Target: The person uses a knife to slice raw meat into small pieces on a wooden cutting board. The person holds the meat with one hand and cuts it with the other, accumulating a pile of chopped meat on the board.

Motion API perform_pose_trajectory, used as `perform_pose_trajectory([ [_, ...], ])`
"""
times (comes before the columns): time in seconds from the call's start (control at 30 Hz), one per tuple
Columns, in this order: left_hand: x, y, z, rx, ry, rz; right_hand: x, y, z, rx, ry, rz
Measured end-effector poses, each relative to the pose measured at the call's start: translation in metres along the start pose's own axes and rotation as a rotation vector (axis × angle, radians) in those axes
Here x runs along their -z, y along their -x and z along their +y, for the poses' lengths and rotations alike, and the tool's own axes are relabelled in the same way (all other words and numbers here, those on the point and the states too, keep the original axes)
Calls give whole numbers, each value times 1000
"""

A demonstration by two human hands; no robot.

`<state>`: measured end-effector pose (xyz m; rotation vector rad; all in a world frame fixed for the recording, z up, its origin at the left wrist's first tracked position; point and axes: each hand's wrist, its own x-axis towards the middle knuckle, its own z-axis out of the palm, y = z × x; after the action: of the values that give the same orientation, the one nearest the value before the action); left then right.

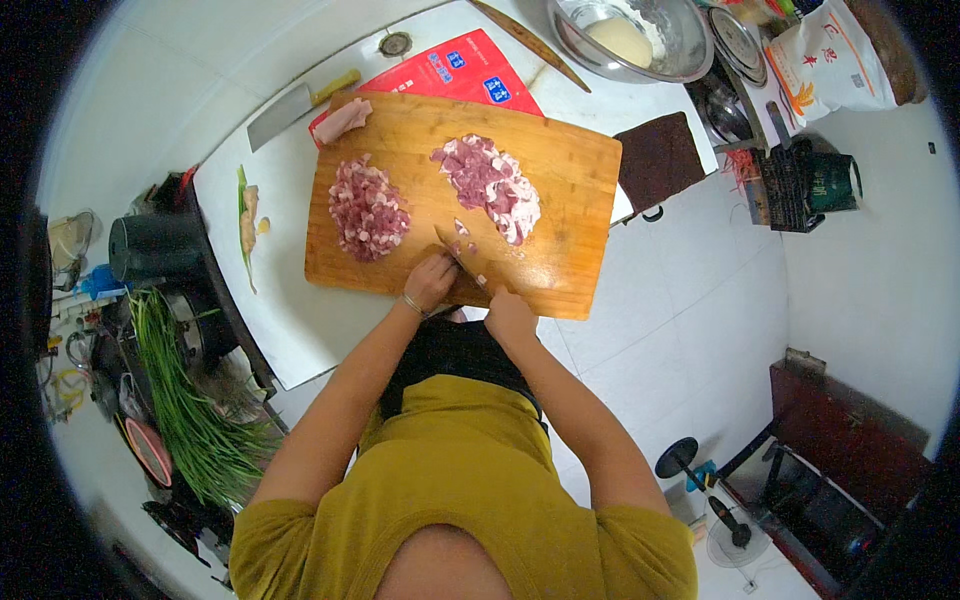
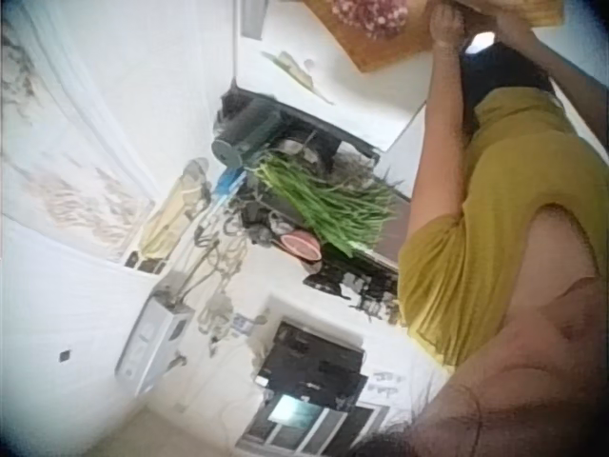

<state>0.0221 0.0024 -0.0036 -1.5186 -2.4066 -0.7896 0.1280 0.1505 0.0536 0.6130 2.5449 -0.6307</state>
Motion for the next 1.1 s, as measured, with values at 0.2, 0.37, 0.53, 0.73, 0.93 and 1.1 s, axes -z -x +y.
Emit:
perform_pose_trajectory([
  [0.2, 0, 9, 4, 38, -8, -63, 16, -31, -25, 14, -14, 7],
  [0.37, 23, 6, 1, 55, 44, -133, 25, -31, -20, 5, -28, 108],
  [0.53, 21, 10, -3, 11, 18, -155, 29, 1, -24, 39, 12, 41],
  [0.73, 7, 8, -6, -62, 13, -67, 4, -13, -31, 11, -48, 42],
  [0.93, 9, 6, -3, -9, -5, -120, 1, 1, -12, -1, -39, -31],
  [1.1, 7, 8, -1, -6, -9, -97, -2, -2, -12, 11, -5, -19],
])
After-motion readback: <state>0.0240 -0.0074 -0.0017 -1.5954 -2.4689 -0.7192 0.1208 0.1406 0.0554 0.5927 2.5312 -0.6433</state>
